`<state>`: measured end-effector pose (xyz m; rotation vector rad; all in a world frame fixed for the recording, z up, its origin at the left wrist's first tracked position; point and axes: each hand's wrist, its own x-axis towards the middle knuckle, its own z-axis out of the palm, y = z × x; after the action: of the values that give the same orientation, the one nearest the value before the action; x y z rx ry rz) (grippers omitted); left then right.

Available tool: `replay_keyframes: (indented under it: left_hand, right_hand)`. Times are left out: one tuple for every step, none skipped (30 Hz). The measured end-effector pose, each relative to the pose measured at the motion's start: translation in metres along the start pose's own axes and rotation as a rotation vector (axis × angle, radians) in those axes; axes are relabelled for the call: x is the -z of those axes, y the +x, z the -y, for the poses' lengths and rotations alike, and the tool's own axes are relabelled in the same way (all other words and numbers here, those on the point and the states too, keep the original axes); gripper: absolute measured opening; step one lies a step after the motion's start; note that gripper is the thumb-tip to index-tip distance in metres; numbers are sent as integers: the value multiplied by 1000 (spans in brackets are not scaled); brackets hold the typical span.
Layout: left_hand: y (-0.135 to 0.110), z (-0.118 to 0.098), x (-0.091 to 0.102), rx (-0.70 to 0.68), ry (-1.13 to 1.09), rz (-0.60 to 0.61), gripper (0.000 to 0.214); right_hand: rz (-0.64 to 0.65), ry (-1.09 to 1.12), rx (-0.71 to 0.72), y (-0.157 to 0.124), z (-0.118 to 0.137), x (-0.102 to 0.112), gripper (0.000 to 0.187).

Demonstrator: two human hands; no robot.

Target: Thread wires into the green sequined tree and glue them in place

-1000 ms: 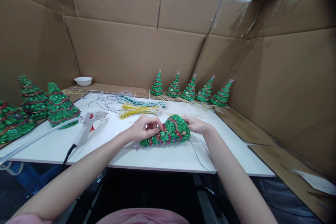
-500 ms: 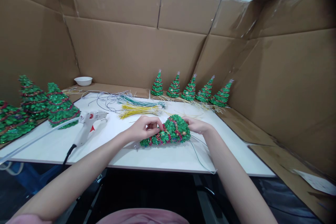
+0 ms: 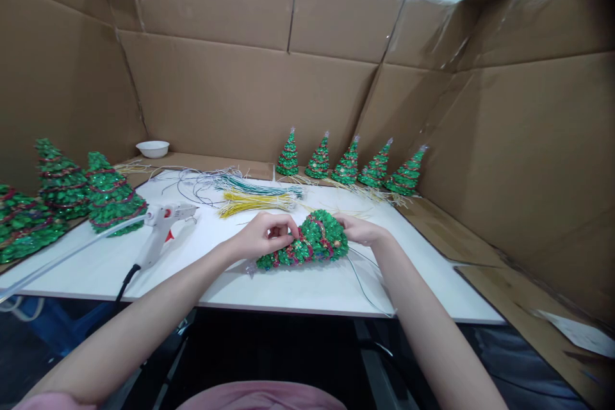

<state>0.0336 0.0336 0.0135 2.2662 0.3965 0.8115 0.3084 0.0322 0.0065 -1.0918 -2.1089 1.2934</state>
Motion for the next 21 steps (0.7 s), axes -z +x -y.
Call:
replay_keyframes:
  left_hand:
    - [0, 0, 0, 0, 0, 1, 12]
    - [0, 0, 0, 0, 1, 1, 12]
    - [0, 0, 0, 0, 1, 0, 12]
    - [0, -1, 0, 0, 2, -1, 12]
    - [1, -1, 0, 0, 2, -1, 12]
    - [1, -1, 0, 0, 2, -1, 12]
    - [1, -1, 0, 0, 1, -1, 12]
    - [1, -1, 0, 0, 0, -1, 12]
    - [1, -1, 1, 0, -1, -1, 12]
    - [1, -1, 1, -1, -2, -2, 12]
    - [1, -1, 1, -1, -2, -3, 12]
    - [1, -1, 1, -2, -3, -4, 12]
    - [1, -1, 1, -2, -3, -5, 12]
    - [1, -1, 1, -3, -5, -5, 12]
    - [1, -2, 1, -3, -7, -6, 12]
    - [1, -2, 0, -4, -8, -5, 12]
    - [0, -2, 0, -4, -10, -5, 12]
    - [0, -2, 0, -4, -12, -5, 12]
    - [0, -2, 0, -3, -13, -7, 12]
    - [0, -2, 0, -2, -13, -7, 12]
    - [0, -2, 0, -1, -14, -7, 11]
  right_hand:
    - [1, 1, 0, 0, -1, 0, 33]
    - [3, 3, 0, 0, -1, 0, 34]
    - [5, 5, 0, 1, -2, 0, 35]
    - [7, 7, 0, 1, -2, 0, 36]
    - [8, 9, 1, 1, -2, 0, 37]
    - [10, 11, 1, 1, -2, 0, 37]
    - [11, 13, 2, 1, -3, 0, 37]
    - [12, 16, 5, 1, -3, 0, 37]
    - [13, 20, 7, 1, -3, 1, 37]
    - [14, 23, 11, 1, -3, 1, 36]
    - [16, 26, 15, 2, -3, 1, 35]
    - [17, 29, 18, 2, -3, 1, 35]
    - [19, 30, 20, 2, -3, 1, 35]
    - [20, 31, 21, 2, -3, 1, 35]
    - [21, 32, 22, 2, -3, 1, 36]
    - [21, 32, 23, 2, -4, 1, 38]
    - [21, 32, 23, 2, -4, 1, 39]
    - [20, 32, 23, 2, -5, 2, 40]
    - [21, 33, 22, 2, -5, 2, 40]
    - [22, 34, 22, 2, -6, 2, 41]
    - [23, 34, 22, 2, -6, 2, 41]
